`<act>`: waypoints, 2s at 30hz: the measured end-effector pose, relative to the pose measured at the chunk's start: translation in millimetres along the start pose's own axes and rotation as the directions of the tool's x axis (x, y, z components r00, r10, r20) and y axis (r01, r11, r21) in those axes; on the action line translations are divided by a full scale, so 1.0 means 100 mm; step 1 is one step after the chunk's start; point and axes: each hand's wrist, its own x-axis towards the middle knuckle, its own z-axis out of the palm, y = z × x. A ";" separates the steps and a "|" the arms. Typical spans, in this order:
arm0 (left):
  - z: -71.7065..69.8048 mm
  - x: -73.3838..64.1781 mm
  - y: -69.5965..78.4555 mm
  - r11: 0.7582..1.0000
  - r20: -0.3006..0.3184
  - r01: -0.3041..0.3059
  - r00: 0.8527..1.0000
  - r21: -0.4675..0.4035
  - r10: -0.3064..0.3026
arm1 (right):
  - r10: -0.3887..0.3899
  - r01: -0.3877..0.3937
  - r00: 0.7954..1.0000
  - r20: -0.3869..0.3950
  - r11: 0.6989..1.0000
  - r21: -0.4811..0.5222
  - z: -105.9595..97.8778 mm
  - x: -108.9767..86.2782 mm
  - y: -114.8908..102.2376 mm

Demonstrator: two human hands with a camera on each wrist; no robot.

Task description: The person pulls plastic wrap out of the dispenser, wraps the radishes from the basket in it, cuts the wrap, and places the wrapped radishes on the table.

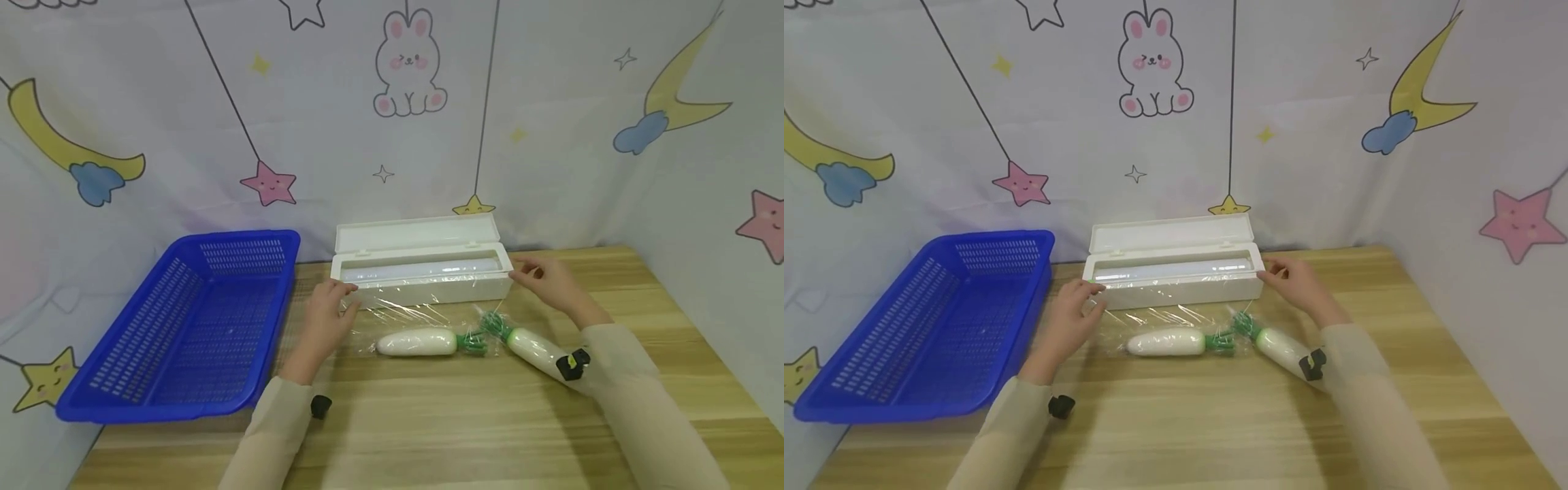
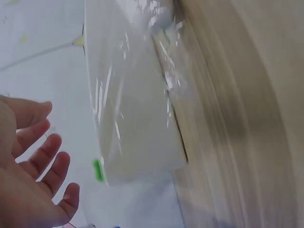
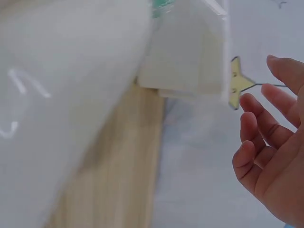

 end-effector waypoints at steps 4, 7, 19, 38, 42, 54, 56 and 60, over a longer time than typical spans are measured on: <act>0.03 -0.12 0.14 0.992 0.046 -0.123 0.991 -0.029 0.124 | -0.042 0.043 0.999 0.003 0.999 -0.010 -0.08 -0.08 -0.14; 0.05 -0.16 0.15 0.992 0.032 -0.075 0.996 -0.098 0.079 | -0.043 0.044 0.999 0.011 0.998 -0.039 -0.11 -0.13 -0.23; 0.16 -0.09 -0.15 0.644 0.066 0.631 0.734 -0.432 -0.676 | 0.139 -0.141 0.988 0.073 0.990 0.021 0.10 -0.12 -0.14; 0.21 0.16 -0.14 0.240 0.226 0.618 0.578 -0.749 -0.784 | 0.305 -0.309 0.951 0.051 0.936 0.171 0.27 0.06 -0.20; 0.17 0.17 -0.09 0.275 0.234 0.635 0.598 -0.722 -0.766 | 0.269 -0.272 0.962 0.039 0.943 0.193 0.25 0.01 -0.20; 0.02 0.00 -0.16 0.478 0.209 0.620 0.720 -0.622 -0.662 | 0.226 -0.227 0.973 0.035 0.931 0.285 0.10 -0.27 -0.21; -0.01 -0.03 -0.15 0.501 0.208 0.611 0.737 -0.613 -0.643 | 0.223 -0.225 0.974 0.042 0.929 0.294 0.08 -0.32 -0.22; -0.08 -0.09 -0.09 0.560 0.183 0.579 0.774 -0.593 -0.606 | 0.211 -0.214 0.977 0.046 0.927 0.309 0.04 -0.42 -0.26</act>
